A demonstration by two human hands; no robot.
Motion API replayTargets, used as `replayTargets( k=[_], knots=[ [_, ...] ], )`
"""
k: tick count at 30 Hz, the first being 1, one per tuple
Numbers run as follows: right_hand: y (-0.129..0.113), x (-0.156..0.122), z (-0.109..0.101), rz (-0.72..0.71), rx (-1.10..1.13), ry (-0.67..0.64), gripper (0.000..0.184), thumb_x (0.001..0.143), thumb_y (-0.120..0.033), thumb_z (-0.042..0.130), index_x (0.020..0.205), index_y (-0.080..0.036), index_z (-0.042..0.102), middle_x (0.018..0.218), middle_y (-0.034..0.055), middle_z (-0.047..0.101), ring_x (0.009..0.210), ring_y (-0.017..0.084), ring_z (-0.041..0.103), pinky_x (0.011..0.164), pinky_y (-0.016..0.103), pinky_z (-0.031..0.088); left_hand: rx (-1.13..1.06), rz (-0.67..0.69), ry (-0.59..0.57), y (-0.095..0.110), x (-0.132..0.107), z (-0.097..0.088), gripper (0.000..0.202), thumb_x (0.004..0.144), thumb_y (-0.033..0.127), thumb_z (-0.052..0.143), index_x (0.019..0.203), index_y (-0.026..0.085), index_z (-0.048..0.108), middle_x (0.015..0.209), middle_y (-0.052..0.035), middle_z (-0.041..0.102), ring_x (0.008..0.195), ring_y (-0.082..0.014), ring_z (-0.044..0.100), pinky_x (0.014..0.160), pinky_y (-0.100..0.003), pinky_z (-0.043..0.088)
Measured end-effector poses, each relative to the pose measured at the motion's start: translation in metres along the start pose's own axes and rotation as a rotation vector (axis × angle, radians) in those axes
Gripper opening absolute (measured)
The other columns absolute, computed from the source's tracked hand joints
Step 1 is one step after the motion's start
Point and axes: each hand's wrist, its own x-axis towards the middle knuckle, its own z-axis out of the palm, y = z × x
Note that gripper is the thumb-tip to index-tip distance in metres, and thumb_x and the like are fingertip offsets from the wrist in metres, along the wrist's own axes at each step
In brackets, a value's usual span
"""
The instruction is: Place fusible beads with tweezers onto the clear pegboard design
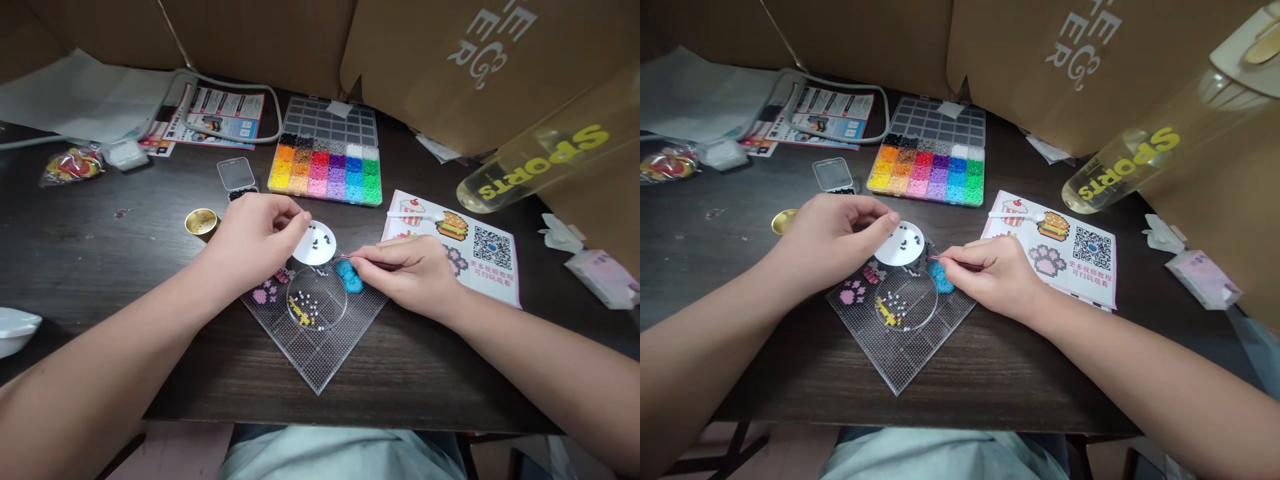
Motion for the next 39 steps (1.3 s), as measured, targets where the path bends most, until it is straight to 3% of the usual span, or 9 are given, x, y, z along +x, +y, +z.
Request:
replayTargets(
  k=[5,11,19,35,39],
  knots=[
    [-0.007,-0.001,-0.004,0.033,0.011,0.018,0.018,0.095,-0.020,0.073,0.089,-0.025,0.089,0.071,0.0008,0.080,0.057,0.016,0.071,0.049,0.028,0.055,0.004,0.018,-0.004,-0.001,0.000,-0.001,0.026,0.094,0.042,0.063,0.083,0.024,0.079,0.076,-0.0011,0.079,0.071,-0.0200,0.069,0.071,-0.034,0.046],
    [-0.015,0.000,0.000,-0.063,0.008,0.153,0.018,0.094,-0.019,0.073,0.089,-0.025,0.089,0.069,0.0015,0.079,0.055,0.015,0.068,0.050,0.028,0.058,-0.014,0.049,-0.036,-0.001,-0.002,0.004,0.030,0.096,0.043,0.061,0.084,0.022,0.078,0.076,-0.0020,0.080,0.072,-0.0207,0.070,0.069,-0.034,0.046],
    [-0.010,0.001,0.007,-0.007,0.099,0.139,0.014,0.091,-0.022,0.077,0.094,-0.018,0.090,0.077,0.0055,0.083,0.058,0.016,0.073,0.050,0.026,0.058,-0.075,0.056,-0.045,0.000,-0.004,0.004,0.032,0.098,0.046,0.061,0.088,0.022,0.080,0.074,-0.0014,0.078,0.066,-0.0186,0.067,0.065,-0.032,0.046],
    [-0.010,0.001,0.000,0.053,0.134,0.183,0.014,0.088,-0.018,0.080,0.096,-0.021,0.090,0.073,0.0028,0.082,0.055,0.014,0.071,0.051,0.023,0.060,-0.076,0.037,0.019,-0.003,0.000,-0.003,0.027,0.096,0.043,0.064,0.088,0.023,0.080,0.083,-0.0022,0.082,0.074,-0.0202,0.071,0.072,-0.034,0.047],
    [-0.005,0.001,0.000,0.047,0.099,0.153,0.014,0.090,-0.019,0.078,0.096,-0.021,0.090,0.072,0.0029,0.081,0.054,0.014,0.070,0.048,0.024,0.057,-0.047,0.016,0.060,-0.003,0.000,-0.006,0.029,0.095,0.045,0.064,0.088,0.024,0.081,0.077,-0.0018,0.079,0.071,-0.0201,0.068,0.071,-0.034,0.046]
  ],
)
